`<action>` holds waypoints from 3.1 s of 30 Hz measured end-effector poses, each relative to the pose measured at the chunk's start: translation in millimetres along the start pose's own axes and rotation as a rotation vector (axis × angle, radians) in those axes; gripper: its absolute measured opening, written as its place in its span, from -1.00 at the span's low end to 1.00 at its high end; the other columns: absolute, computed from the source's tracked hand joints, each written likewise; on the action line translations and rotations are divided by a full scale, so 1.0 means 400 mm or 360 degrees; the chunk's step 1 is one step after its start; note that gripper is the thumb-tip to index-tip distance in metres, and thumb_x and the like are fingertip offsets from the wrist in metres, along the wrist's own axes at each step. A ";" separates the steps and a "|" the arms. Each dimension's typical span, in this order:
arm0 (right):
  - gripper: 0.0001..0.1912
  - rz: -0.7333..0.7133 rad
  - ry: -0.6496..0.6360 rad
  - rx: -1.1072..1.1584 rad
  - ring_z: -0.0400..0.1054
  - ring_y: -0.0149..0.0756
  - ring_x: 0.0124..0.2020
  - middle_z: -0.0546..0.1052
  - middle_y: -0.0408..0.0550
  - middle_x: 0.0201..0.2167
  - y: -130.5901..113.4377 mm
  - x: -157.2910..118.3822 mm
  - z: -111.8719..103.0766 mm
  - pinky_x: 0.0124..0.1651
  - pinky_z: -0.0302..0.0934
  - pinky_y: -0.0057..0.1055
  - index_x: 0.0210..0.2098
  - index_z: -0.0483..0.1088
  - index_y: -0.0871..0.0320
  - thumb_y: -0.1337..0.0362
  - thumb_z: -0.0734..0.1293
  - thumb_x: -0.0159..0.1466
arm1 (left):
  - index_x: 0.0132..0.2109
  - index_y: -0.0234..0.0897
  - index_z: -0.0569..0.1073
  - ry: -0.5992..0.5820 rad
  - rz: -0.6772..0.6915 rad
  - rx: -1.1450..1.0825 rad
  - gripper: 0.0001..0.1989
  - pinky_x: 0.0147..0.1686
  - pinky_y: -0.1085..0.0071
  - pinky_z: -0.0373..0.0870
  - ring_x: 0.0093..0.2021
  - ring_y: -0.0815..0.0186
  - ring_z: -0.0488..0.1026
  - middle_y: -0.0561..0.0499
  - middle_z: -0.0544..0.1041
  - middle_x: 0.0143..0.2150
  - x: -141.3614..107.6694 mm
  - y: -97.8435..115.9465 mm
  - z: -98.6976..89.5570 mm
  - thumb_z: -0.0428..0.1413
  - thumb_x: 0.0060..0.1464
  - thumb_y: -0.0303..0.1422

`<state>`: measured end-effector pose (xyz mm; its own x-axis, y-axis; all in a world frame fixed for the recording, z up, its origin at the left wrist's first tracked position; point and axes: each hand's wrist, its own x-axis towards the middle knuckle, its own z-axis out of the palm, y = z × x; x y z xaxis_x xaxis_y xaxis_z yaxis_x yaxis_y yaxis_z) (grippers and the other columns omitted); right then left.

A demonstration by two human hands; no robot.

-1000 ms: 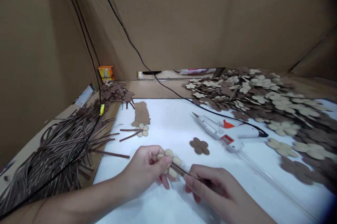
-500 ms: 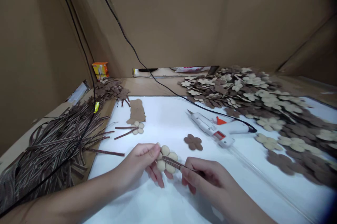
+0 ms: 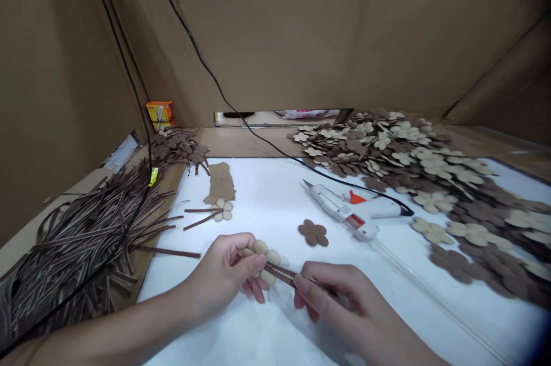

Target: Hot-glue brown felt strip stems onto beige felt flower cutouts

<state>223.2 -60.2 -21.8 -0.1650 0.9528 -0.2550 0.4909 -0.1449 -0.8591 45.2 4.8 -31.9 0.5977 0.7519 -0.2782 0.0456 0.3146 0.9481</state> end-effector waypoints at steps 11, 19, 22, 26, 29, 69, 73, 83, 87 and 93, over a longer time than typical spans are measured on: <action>-0.55 -0.0212 0.0225 -0.0230 0.17 -0.36 -0.55 0.30 -0.14 -0.66 -0.001 -0.006 -0.015 -0.51 -0.02 -0.44 -0.58 0.32 0.15 0.05 0.06 0.27 | -0.31 -0.35 0.44 -0.0007 0.0049 0.0000 -0.68 -0.62 0.61 0.21 -0.63 0.49 0.42 0.04 0.51 -0.48 0.009 -0.013 -0.006 0.16 -0.04 -0.14; -0.68 -0.0204 0.0270 0.0052 0.23 -0.35 -0.45 0.41 -0.13 -0.49 0.009 0.009 -0.015 -0.42 0.07 -0.46 -0.42 0.38 0.12 0.05 0.15 0.26 | -0.37 -0.36 0.40 0.0053 0.0047 0.0095 -0.72 -0.63 0.62 0.20 -0.63 0.49 0.41 0.09 0.43 -0.55 0.006 -0.018 -0.002 0.17 -0.02 -0.19; -0.74 -0.0165 0.0156 0.0211 0.19 -0.39 -0.47 0.37 -0.15 -0.49 0.013 0.014 -0.004 -0.44 0.06 -0.49 -0.38 0.37 0.12 0.06 0.22 0.22 | -0.39 -0.35 0.39 0.0058 0.0063 0.0076 -0.73 -0.63 0.62 0.21 -0.63 0.49 0.40 0.13 0.39 -0.58 0.007 -0.023 -0.002 0.17 -0.02 -0.20; -0.71 -0.0019 0.0112 0.0352 -0.01 -0.49 -0.60 0.16 -0.25 -0.64 0.008 0.020 0.004 -0.57 -0.11 -0.51 -0.52 0.28 0.17 0.09 0.26 0.19 | -0.38 -0.35 0.41 0.0040 0.0076 0.0051 -0.75 -0.61 0.62 0.25 -0.63 0.50 0.39 0.13 0.39 -0.58 0.008 -0.021 -0.001 0.17 -0.02 -0.22; -0.72 0.0019 0.0061 0.0364 -0.05 -0.51 -0.61 0.12 -0.26 -0.65 0.006 0.021 0.005 -0.58 -0.17 -0.50 -0.54 0.24 0.18 0.13 0.26 0.19 | -0.35 -0.36 0.42 0.0065 0.0075 0.0054 -0.76 -0.59 0.60 0.27 -0.62 0.50 0.38 0.13 0.39 -0.58 0.005 -0.017 0.004 0.17 -0.01 -0.23; -0.64 -0.0024 0.0133 -0.0176 0.08 -0.44 -0.60 0.25 -0.20 -0.64 -0.013 0.026 -0.044 -0.54 -0.07 -0.48 -0.52 0.32 0.17 0.06 0.15 0.25 | -0.43 -0.37 0.40 0.0000 -0.0080 0.0185 -0.68 -0.61 0.58 0.22 -0.61 0.46 0.40 0.05 0.46 -0.54 0.010 -0.007 -0.010 0.17 -0.05 -0.15; -0.72 -0.0296 0.0280 -0.0341 0.26 -0.21 -0.23 0.43 -0.03 -0.36 -0.012 0.023 -0.042 -0.21 0.14 -0.33 -0.40 0.42 0.13 0.07 0.22 0.22 | -0.43 -0.36 0.40 -0.0078 -0.0076 0.0209 -0.68 -0.60 0.59 0.23 -0.60 0.46 0.40 0.06 0.45 -0.54 0.009 -0.004 -0.010 0.17 -0.06 -0.14; -0.71 -0.0285 -0.0019 -0.0002 0.22 -0.23 -0.15 0.30 -0.11 -0.50 0.001 0.019 -0.015 -0.18 0.16 -0.38 -0.61 0.28 0.14 0.19 0.27 0.20 | -0.43 -0.34 0.39 -0.0132 -0.0066 0.0258 -0.72 -0.55 0.56 0.31 -0.58 0.46 0.37 0.10 0.40 -0.56 -0.005 0.008 0.001 0.19 -0.07 -0.19; -0.72 -0.0333 0.0021 -0.0100 0.23 -0.24 -0.24 0.31 -0.10 -0.50 0.001 0.019 -0.026 -0.24 0.13 -0.37 -0.62 0.26 0.15 0.22 0.26 0.19 | -0.47 -0.34 0.36 -0.0038 0.0020 0.0243 -0.72 -0.56 0.58 0.29 -0.59 0.48 0.37 0.11 0.39 -0.57 -0.007 0.006 0.003 0.15 -0.01 -0.20; -0.72 -0.0334 0.0050 -0.0182 0.23 -0.30 -0.34 0.31 -0.12 -0.52 0.005 0.020 -0.027 -0.27 0.12 -0.39 -0.62 0.25 0.16 0.21 0.27 0.19 | -0.49 -0.34 0.32 0.0001 0.0034 0.0284 -0.71 -0.60 0.59 0.23 -0.62 0.49 0.33 0.10 0.38 -0.59 -0.007 0.009 0.003 0.13 0.00 -0.21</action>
<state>232.2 -50.0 -20.6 -0.2479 0.9669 -0.0609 0.5426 0.0865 -0.8355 44.7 3.0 -27.4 0.5996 0.7576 -0.2580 0.1742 0.1911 0.9660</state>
